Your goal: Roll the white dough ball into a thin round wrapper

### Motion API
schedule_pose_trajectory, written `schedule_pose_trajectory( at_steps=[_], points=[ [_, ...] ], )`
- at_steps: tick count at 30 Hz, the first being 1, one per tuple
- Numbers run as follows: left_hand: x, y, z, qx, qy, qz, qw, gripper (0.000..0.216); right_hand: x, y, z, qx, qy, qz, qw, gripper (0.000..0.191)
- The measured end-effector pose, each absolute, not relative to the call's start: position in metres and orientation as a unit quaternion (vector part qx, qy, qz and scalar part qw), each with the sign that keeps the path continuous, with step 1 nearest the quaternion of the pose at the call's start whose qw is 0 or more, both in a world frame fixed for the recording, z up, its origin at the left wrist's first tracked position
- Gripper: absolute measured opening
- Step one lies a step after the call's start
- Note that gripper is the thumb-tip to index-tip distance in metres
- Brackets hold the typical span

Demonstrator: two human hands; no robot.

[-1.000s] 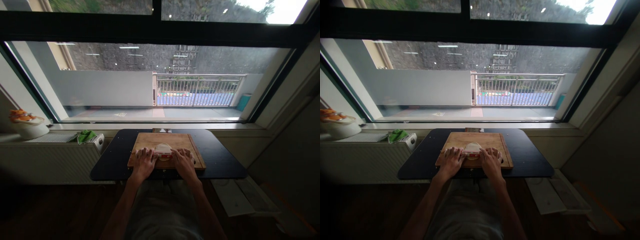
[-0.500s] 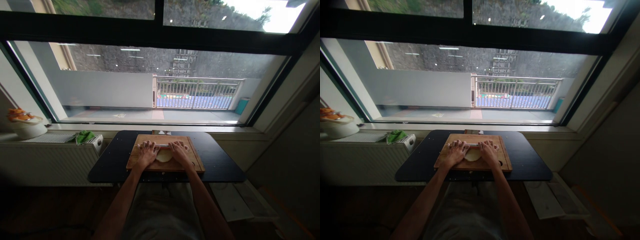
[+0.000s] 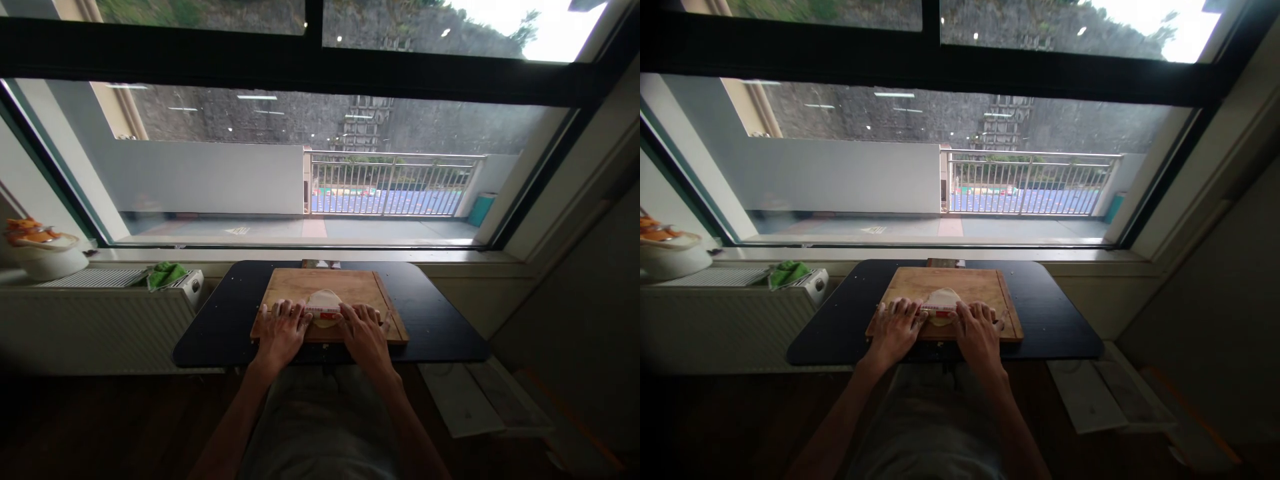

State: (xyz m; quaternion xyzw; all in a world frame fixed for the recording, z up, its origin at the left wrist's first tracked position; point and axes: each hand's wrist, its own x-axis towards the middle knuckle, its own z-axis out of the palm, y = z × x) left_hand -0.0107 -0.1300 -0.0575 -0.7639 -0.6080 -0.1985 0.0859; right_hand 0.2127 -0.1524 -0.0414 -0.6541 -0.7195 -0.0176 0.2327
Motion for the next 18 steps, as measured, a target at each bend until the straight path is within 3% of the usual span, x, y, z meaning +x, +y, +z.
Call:
schedule_pose_trajectory(
  at_steps=[18],
  points=[
    [-0.007,-0.101,-0.05,-0.764,-0.626,-0.148,0.053,0.047,0.218,-0.105,-0.028,-0.664,-0.728,0.011,0.17,0.052]
  ],
)
